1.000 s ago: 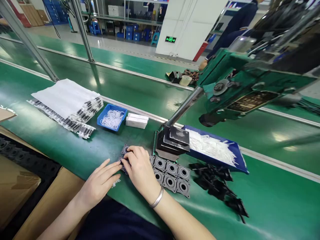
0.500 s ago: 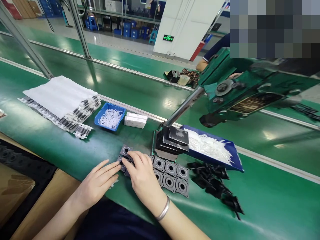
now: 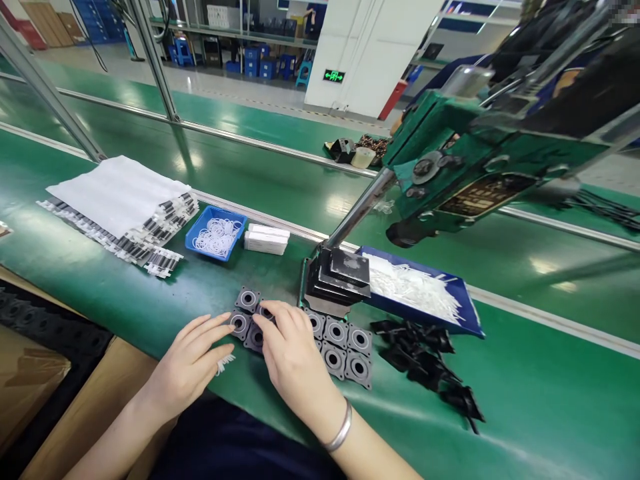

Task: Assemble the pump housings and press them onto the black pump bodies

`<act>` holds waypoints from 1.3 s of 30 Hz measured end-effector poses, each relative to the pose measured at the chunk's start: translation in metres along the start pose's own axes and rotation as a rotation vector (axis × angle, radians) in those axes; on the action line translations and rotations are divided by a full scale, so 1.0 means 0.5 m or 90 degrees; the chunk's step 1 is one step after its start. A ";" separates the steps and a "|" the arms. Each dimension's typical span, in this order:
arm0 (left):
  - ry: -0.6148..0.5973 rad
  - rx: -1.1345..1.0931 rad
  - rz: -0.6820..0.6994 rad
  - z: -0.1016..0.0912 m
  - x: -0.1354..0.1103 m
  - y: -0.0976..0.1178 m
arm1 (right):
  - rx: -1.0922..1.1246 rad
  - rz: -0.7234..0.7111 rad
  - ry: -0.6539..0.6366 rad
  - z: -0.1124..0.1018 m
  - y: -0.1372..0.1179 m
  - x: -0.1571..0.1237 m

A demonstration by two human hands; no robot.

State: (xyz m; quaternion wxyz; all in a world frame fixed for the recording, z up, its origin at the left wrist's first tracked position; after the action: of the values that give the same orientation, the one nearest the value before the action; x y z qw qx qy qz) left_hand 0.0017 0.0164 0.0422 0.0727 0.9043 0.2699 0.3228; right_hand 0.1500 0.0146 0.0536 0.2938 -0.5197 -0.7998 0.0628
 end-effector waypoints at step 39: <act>-0.044 0.065 0.144 0.062 0.019 0.065 | -0.029 0.001 0.027 -0.015 0.036 -0.047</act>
State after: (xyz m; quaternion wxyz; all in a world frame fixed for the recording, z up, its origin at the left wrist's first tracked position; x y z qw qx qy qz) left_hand 0.0415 -0.0044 0.0333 -0.0008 0.9421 0.1795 0.2831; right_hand 0.1753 0.0006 0.0429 0.2987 -0.5281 -0.7942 0.0339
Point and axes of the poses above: each hand's wrist, its own x-axis towards the middle knuckle, its own z-axis out of the palm, y = z × x, the point moved 8 cm from there along x, towards the middle knuckle, and after that the axes turned 1 degree about -z, right-handed, at the moved point
